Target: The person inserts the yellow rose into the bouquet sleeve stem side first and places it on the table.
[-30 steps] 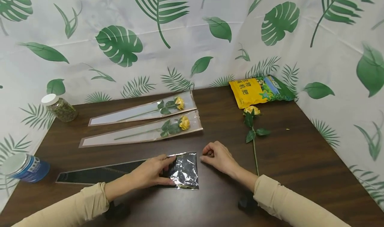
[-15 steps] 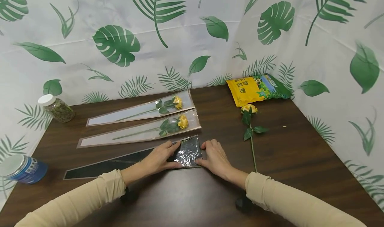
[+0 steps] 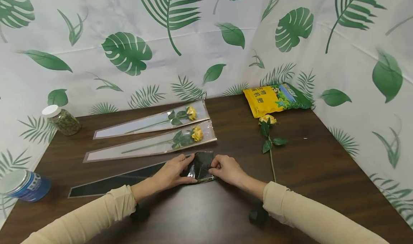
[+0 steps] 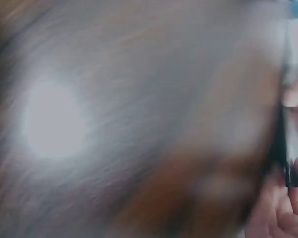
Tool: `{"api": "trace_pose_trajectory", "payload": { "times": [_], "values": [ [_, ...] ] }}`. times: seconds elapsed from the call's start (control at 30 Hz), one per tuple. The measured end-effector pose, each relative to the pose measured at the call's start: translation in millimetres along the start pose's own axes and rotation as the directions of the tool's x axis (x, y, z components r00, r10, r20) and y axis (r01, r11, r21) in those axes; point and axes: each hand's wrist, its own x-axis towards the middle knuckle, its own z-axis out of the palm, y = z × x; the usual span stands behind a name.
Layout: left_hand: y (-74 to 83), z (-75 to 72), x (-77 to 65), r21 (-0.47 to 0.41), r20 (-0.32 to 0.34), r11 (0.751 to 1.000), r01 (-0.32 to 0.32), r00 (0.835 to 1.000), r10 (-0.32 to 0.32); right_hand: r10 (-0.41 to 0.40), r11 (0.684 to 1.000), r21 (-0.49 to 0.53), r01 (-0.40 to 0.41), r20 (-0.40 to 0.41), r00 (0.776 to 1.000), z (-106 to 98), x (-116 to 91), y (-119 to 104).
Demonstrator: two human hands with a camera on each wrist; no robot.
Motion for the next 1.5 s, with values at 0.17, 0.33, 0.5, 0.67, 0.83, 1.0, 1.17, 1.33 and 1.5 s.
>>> {"api": "trace_pose_trajectory", "payload": {
  "times": [0.17, 0.33, 0.5, 0.67, 0.83, 1.0, 1.17, 1.33, 1.5],
  "values": [
    [3.6, -2.1, 6.7, -0.143, 0.037, 0.985, 0.097, 0.995, -0.093, 0.232, 0.798, 0.518, -0.309, 0.21, 0.95, -8, 8, 5],
    [15.5, 1.4, 12.5, -0.329, -0.015, 0.92, 0.213, 0.973, -0.231, 0.231, 0.736, 0.603, -0.308, 0.204, 0.951, -7, 8, 14],
    [30.9, 8.6, 18.7, -0.391, -0.097, 0.877, 0.279, 0.935, -0.341, 0.171, 0.77, 0.6, -0.217, 0.134, 0.976, -4, 6, 17],
    [39.0, 16.4, 23.0, -0.397, -0.182, 0.866, 0.305, 0.898, -0.4, 0.154, 0.798, 0.579, -0.169, 0.076, 0.985, -4, 3, 17],
    [42.0, 24.2, 25.9, -0.428, -0.246, 0.862, 0.27, 0.883, -0.399, 0.177, 0.826, 0.537, -0.172, 0.043, 0.983, -6, 3, 19],
    [44.5, 29.2, 28.9, -0.482, -0.256, 0.841, 0.248, 0.878, -0.405, 0.231, 0.802, 0.559, -0.21, 0.032, 0.972, -10, 1, 22],
    [46.2, 28.7, 34.1, -0.562, -0.263, 0.8, 0.212, 0.871, -0.415, 0.279, 0.744, 0.631, -0.22, 0.007, 0.96, -14, -2, 27],
    [45.4, 23.5, 32.0, -0.649, -0.286, 0.751, 0.125, 0.874, -0.393, 0.303, 0.74, 0.627, -0.243, 0.011, 0.953, -14, 2, 29],
    [35.6, 9.6, 12.9, -0.681, -0.384, 0.728, 0.08, 0.808, -0.448, 0.285, 0.711, 0.642, -0.288, 0.11, 0.952, 0, 17, 20]
  ]
}}
